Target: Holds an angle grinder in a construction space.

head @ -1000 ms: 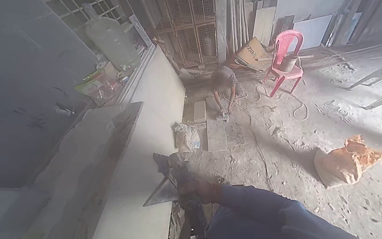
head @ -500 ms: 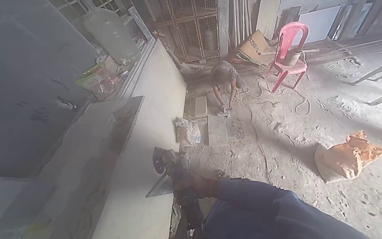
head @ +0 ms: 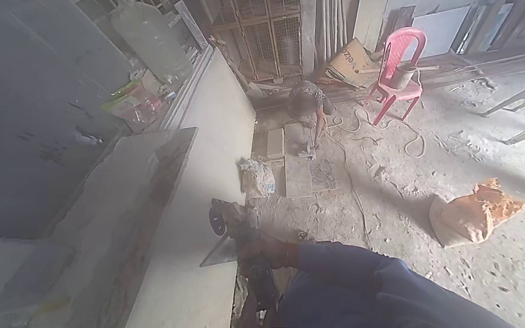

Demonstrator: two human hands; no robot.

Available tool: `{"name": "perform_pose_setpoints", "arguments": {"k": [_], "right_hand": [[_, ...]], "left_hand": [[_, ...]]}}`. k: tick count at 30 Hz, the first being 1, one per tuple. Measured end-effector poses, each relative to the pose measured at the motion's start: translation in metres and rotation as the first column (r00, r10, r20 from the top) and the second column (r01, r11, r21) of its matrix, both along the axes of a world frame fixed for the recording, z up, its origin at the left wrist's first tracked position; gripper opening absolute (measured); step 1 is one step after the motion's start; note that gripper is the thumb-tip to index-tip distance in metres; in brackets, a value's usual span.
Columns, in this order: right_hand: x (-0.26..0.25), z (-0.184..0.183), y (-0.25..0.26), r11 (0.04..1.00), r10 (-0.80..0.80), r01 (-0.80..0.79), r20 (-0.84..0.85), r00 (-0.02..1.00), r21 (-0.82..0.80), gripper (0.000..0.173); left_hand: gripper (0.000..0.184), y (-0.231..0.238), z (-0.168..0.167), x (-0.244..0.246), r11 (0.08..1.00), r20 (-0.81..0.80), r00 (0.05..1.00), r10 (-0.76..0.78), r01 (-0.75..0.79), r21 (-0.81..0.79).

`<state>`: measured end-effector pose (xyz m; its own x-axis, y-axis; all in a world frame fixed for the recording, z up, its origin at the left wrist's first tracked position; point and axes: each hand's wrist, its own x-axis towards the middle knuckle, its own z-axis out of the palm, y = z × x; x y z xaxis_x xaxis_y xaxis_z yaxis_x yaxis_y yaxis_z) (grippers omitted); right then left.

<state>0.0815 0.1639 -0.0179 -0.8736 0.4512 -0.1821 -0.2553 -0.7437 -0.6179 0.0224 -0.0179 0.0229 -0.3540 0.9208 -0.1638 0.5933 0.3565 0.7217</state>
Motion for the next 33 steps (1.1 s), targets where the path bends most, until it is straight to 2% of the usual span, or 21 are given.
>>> {"name": "perform_pose_setpoints", "arguments": {"k": [15,17,19,21,22,25,26,33], "right_hand": [[-0.003,-0.006,0.003,0.999,-0.039,0.039,0.001,0.999,0.009,0.025],[-0.003,-0.005,0.003,0.999,-0.036,0.036,0.001,0.999,0.004,0.026],[-0.002,-0.005,0.003,0.999,-0.040,0.040,0.000,0.999,0.003,0.026],[-0.002,-0.007,0.002,0.999,-0.040,0.040,-0.009,0.999,0.005,0.026],[-0.002,-0.008,0.002,0.999,-0.040,0.040,-0.012,0.999,0.002,0.026],[0.000,-0.009,0.002,0.999,-0.036,0.036,-0.009,0.999,-0.008,0.025],[0.000,-0.010,0.003,0.999,-0.032,0.032,-0.014,0.999,-0.007,0.025],[0.002,-0.009,0.001,0.999,-0.024,0.024,-0.009,1.000,-0.021,0.027]], "left_hand": [[0.061,0.001,-0.014,-0.012,0.998,-0.037,0.998,-0.049,0.050,0.045],[0.060,0.007,0.004,-0.005,0.999,-0.020,0.999,-0.047,0.047,0.006],[0.056,0.020,0.042,0.008,0.993,0.003,0.999,-0.051,0.051,-0.104],[0.053,0.024,0.053,0.011,0.989,0.012,0.999,-0.047,0.048,-0.137],[0.053,0.022,0.048,0.009,0.991,0.018,0.999,-0.049,0.051,-0.125],[0.063,0.003,-0.010,-0.007,0.997,0.025,0.998,-0.050,0.049,0.057],[0.065,0.000,-0.018,-0.009,0.997,0.027,0.998,-0.053,0.051,0.064],[0.066,0.003,-0.005,-0.001,0.999,0.031,0.999,-0.039,0.039,-0.025]]}}
